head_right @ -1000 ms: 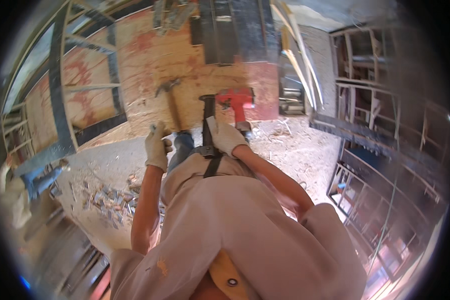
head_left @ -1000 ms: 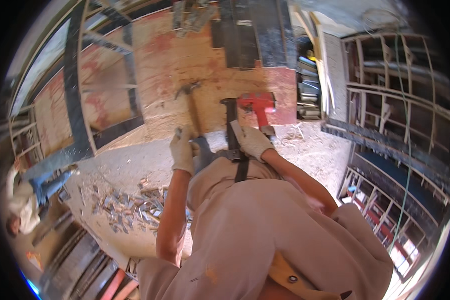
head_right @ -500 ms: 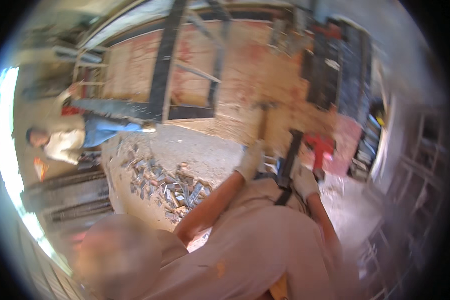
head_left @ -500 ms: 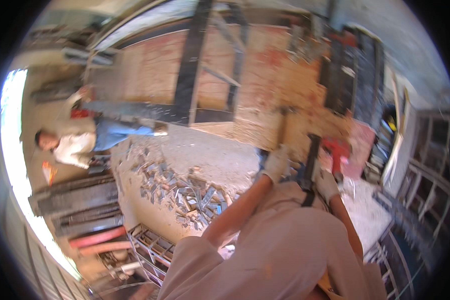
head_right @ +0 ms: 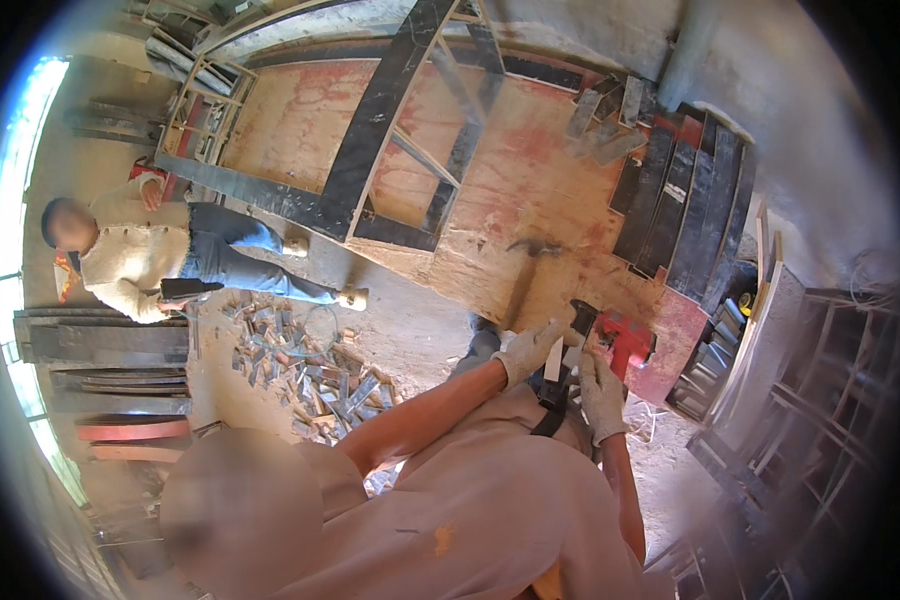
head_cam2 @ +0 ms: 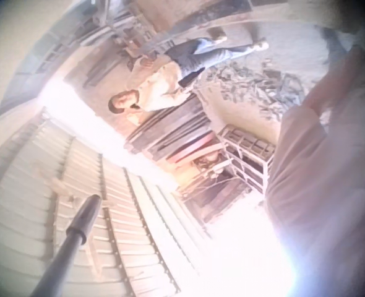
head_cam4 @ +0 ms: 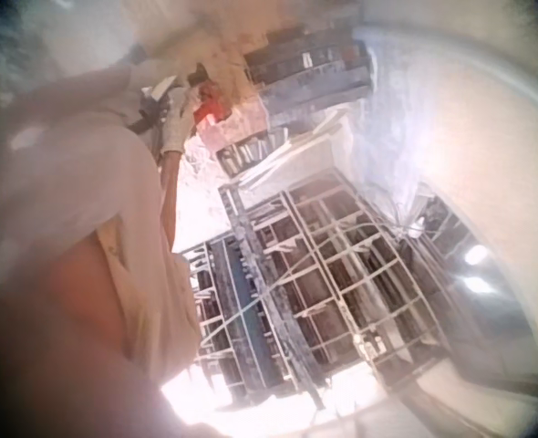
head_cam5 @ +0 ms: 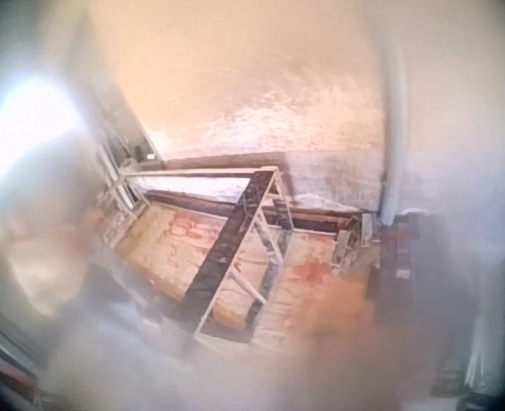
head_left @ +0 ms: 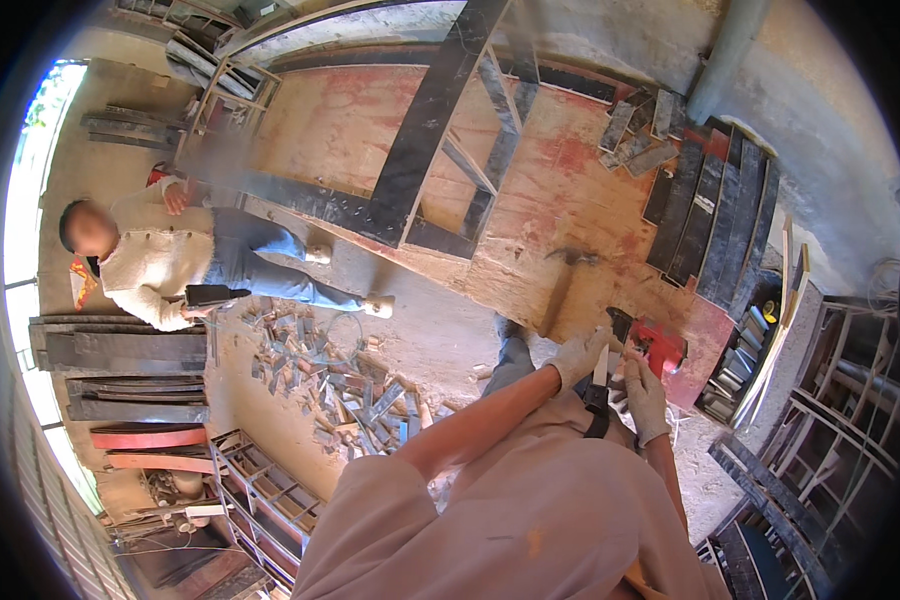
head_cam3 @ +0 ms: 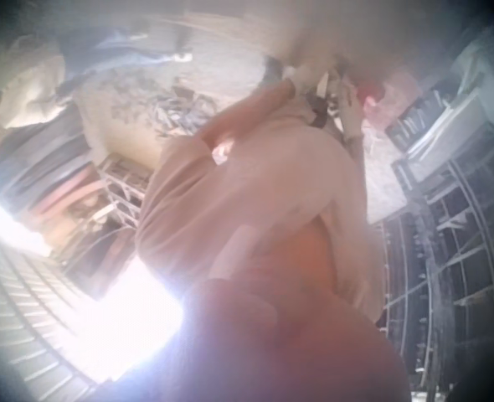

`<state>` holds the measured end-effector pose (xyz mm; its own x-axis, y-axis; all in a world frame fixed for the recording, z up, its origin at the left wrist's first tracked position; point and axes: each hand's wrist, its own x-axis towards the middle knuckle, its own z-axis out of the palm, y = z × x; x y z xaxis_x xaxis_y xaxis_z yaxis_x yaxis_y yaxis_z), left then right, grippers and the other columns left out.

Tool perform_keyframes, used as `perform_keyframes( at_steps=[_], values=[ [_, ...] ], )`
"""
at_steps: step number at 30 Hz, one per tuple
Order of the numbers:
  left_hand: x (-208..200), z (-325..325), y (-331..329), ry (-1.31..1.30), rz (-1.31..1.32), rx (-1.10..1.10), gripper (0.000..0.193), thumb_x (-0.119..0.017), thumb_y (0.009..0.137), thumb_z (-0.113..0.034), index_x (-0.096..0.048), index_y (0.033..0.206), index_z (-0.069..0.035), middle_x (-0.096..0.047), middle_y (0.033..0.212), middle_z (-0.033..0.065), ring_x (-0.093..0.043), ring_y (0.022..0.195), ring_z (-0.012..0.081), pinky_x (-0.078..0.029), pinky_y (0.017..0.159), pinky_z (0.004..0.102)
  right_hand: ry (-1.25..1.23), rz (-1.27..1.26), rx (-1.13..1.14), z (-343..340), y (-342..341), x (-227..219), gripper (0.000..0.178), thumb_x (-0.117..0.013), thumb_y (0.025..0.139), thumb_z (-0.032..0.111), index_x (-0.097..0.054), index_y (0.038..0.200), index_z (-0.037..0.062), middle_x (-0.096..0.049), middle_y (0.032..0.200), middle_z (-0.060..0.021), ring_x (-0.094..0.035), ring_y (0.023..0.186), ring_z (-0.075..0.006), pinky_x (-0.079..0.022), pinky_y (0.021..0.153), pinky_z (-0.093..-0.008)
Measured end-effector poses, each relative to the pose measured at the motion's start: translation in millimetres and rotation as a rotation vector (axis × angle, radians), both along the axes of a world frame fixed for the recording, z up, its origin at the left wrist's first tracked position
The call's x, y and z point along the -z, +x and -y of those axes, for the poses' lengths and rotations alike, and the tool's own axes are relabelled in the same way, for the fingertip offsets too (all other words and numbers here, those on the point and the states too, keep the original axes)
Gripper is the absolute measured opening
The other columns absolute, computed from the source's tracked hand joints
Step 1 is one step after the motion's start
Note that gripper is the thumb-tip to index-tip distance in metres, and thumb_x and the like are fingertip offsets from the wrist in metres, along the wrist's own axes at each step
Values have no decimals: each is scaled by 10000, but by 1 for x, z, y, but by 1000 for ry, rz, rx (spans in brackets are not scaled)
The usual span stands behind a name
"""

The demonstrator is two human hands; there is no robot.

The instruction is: The person assembles a wooden frame by positioning wooden strips and fastening them with a red pneumatic nail gun. They occasionally use a hammer to adjust pieces and work alongside another person in a cluttered workshop.

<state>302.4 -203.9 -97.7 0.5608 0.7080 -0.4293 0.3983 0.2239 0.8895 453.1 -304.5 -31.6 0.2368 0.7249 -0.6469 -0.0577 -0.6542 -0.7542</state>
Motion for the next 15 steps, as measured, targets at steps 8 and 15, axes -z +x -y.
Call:
perform_keyframes(
  at_steps=[8,15],
  values=[
    [10,17,26,-23,-336,146,582,-386,1057,-504,-659,1217,-16,-665,1213,312,-629,1156,467,-484,967,496,-49,235,86,16,-6,64,258,-576,983,226,-686,1046,1,-676,742,-93,-680,641,-197,-507,522,-365],
    [2,17,21,-392,-339,199,798,-402,1018,-624,-607,1322,85,-670,1245,294,-654,1191,362,-501,964,426,-243,174,-187,15,6,53,300,-573,958,245,-665,854,-21,-669,712,-135,-670,580,-242,-509,528,-385]
  ],
)
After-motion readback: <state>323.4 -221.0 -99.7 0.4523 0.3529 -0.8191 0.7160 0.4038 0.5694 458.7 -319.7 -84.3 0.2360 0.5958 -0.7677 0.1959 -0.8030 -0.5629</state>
